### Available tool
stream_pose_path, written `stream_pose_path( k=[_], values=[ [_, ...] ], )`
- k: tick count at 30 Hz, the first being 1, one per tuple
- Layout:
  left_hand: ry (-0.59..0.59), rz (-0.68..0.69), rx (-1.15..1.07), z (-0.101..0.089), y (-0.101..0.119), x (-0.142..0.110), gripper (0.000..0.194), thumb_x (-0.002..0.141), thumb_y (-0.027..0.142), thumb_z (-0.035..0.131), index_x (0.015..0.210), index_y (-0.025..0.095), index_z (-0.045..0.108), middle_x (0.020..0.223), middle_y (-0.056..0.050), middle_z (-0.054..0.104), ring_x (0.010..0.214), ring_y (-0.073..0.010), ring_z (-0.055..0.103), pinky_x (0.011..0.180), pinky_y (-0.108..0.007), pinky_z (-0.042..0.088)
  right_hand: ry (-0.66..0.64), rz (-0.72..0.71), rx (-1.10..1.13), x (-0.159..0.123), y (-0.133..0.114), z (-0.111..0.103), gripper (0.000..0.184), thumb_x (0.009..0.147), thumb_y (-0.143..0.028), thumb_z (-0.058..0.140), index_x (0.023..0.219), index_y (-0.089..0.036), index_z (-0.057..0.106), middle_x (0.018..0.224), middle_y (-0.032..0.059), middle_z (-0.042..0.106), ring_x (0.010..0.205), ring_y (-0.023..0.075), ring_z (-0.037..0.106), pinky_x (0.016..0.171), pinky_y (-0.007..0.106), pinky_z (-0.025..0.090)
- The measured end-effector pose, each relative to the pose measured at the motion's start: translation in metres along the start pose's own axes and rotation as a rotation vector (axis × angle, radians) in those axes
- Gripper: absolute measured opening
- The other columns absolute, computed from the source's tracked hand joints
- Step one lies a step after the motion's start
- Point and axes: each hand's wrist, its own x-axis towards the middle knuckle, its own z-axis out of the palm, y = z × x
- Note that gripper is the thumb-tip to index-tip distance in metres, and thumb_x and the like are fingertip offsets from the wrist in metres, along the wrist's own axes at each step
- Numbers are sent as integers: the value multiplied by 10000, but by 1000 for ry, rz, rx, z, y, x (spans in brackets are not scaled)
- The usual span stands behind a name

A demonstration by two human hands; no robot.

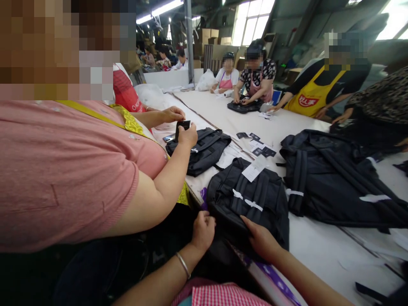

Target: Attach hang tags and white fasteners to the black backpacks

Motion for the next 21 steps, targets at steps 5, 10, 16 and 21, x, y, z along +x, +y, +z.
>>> stream_pose_path(
  k=[5,10,16,21],
  values=[
    [-530,645,544,15,-17,-18,314,819,246,594,1126,228,658,1215,-103,651,1198,-299,543,1099,-474,355,73,-20,-43,-2,3,3,798,680,33,387,1440,-209,385,1309,96,620,1163,216,613,992,394,506],
    [-700,829,795,21,-28,25,661,803,161,626,1402,348,416,1513,-30,399,1428,-289,284,1194,-534,107,125,-101,-227,-7,2,13,792,732,60,357,1467,-235,338,1367,85,575,1187,198,595,939,350,540],
    [-702,804,813,-3,-26,29,661,731,118,642,1338,333,494,1499,-30,423,1393,-295,355,1179,-493,225,107,-246,-431,-52,24,29,834,743,22,419,1503,-268,236,1541,61,343,1355,262,415,1005,433,465],
    [-431,707,901,-23,22,-4,215,846,215,508,922,226,709,955,-99,713,957,-261,654,936,-426,506,100,-162,-403,-73,37,45,808,787,-169,562,1511,-258,214,1578,71,244,1372,343,362,1068,561,356]
  ],
)
